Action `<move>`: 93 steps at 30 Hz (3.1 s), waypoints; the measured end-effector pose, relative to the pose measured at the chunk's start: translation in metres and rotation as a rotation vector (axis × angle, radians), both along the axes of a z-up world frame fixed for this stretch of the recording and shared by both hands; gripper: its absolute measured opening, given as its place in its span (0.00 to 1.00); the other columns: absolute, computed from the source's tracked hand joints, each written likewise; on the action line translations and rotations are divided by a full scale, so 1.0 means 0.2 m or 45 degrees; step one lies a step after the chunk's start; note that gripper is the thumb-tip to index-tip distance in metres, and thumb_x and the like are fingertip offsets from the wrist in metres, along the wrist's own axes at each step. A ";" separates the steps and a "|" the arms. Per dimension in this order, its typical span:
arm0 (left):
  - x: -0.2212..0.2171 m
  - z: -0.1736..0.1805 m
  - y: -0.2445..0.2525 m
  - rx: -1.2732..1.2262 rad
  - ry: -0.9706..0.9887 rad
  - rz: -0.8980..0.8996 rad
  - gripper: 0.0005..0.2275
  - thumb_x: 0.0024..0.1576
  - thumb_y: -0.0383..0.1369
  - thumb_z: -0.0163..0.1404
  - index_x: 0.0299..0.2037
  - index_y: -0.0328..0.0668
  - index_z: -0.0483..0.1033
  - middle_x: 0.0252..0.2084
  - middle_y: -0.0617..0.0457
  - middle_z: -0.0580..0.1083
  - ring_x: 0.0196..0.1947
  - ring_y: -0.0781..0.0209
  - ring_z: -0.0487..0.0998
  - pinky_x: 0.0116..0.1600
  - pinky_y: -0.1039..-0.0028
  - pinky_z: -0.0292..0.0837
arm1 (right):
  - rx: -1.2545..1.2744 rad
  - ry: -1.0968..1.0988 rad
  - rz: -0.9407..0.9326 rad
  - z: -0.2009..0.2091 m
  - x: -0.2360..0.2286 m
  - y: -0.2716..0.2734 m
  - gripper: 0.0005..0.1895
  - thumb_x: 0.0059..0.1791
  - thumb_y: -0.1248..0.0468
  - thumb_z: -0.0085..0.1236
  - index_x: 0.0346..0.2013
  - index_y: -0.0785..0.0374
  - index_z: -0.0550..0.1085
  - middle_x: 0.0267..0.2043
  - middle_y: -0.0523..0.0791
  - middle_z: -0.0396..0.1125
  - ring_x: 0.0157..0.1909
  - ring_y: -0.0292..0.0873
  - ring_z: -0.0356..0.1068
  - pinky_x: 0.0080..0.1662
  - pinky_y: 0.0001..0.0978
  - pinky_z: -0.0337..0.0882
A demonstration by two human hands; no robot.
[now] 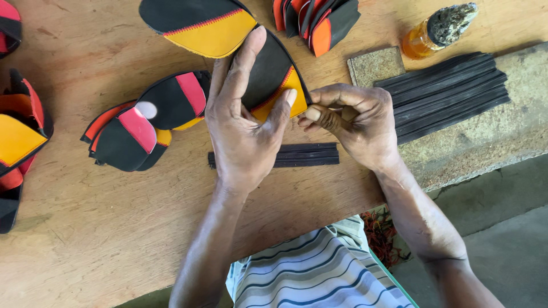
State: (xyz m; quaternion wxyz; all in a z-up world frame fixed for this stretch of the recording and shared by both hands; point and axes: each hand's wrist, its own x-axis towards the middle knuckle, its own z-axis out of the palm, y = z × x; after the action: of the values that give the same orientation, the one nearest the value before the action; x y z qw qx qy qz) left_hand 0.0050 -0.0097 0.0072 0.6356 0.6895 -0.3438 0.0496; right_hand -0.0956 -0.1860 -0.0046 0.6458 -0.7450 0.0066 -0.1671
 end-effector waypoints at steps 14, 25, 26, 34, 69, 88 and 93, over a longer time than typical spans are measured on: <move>0.01 0.05 0.04 -0.154 0.173 -0.196 0.28 0.62 0.19 0.64 0.70 0.37 0.65 0.68 0.47 0.67 0.70 0.57 0.69 0.77 0.71 0.66 | -0.481 -0.205 0.102 0.04 0.02 -0.09 0.07 0.58 0.76 0.55 0.49 0.66 0.77 0.47 0.49 0.74 0.41 0.40 0.78 0.43 0.25 0.81; -0.03 -0.07 -0.05 0.160 -0.604 0.250 0.21 0.69 0.20 0.56 0.70 0.37 0.66 0.65 0.50 0.72 0.60 0.58 0.77 0.67 0.71 0.72 | -0.072 0.043 -0.167 0.00 0.04 0.09 0.07 0.55 0.70 0.58 0.47 0.71 0.75 0.39 0.48 0.76 0.36 0.33 0.77 0.34 0.22 0.78; -0.02 -0.07 -0.05 0.128 -0.609 0.234 0.19 0.68 0.18 0.56 0.68 0.35 0.68 0.63 0.49 0.74 0.57 0.58 0.79 0.63 0.71 0.74 | -0.106 0.069 -0.241 -0.01 0.05 0.10 0.05 0.55 0.70 0.59 0.44 0.70 0.76 0.36 0.48 0.76 0.34 0.33 0.76 0.32 0.22 0.76; -0.05 -0.05 -0.01 -0.036 -0.393 0.284 0.16 0.69 0.18 0.53 0.65 0.39 0.73 0.57 0.47 0.77 0.56 0.57 0.81 0.62 0.74 0.76 | -0.018 0.161 -0.051 -0.01 0.06 0.08 0.11 0.58 0.67 0.60 0.50 0.72 0.72 0.36 0.47 0.71 0.39 0.36 0.70 0.42 0.25 0.71; 0.12 0.17 0.25 0.329 -0.715 -0.181 0.16 0.56 0.33 0.57 0.50 0.31 0.75 0.50 0.34 0.74 0.50 0.35 0.75 0.55 0.56 0.71 | -0.779 -0.132 0.328 0.17 0.11 -0.01 0.09 0.50 0.71 0.65 0.43 0.64 0.74 0.37 0.44 0.70 0.42 0.45 0.72 0.47 0.38 0.71; 0.19 0.02 0.18 0.431 0.005 -0.745 0.06 0.56 0.32 0.61 0.40 0.41 0.82 0.34 0.56 0.79 0.35 0.61 0.80 0.54 0.67 0.66 | -0.847 -0.019 0.494 0.19 0.10 -0.03 0.07 0.49 0.68 0.64 0.40 0.65 0.76 0.36 0.44 0.72 0.41 0.49 0.72 0.51 0.42 0.70; 0.18 0.05 0.20 0.451 -0.066 -0.821 0.07 0.54 0.33 0.62 0.40 0.42 0.81 0.33 0.57 0.77 0.37 0.60 0.78 0.56 0.66 0.62 | -0.702 -0.046 0.632 0.19 0.12 -0.04 0.08 0.48 0.70 0.65 0.39 0.65 0.75 0.36 0.44 0.73 0.40 0.47 0.73 0.54 0.42 0.69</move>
State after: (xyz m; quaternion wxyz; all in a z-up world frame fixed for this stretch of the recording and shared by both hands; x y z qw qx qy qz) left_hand 0.0418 0.0305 0.0164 0.4805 0.6435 -0.5626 -0.1961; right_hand -0.0721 -0.1938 0.0328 0.4416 -0.8669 -0.2309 -0.0142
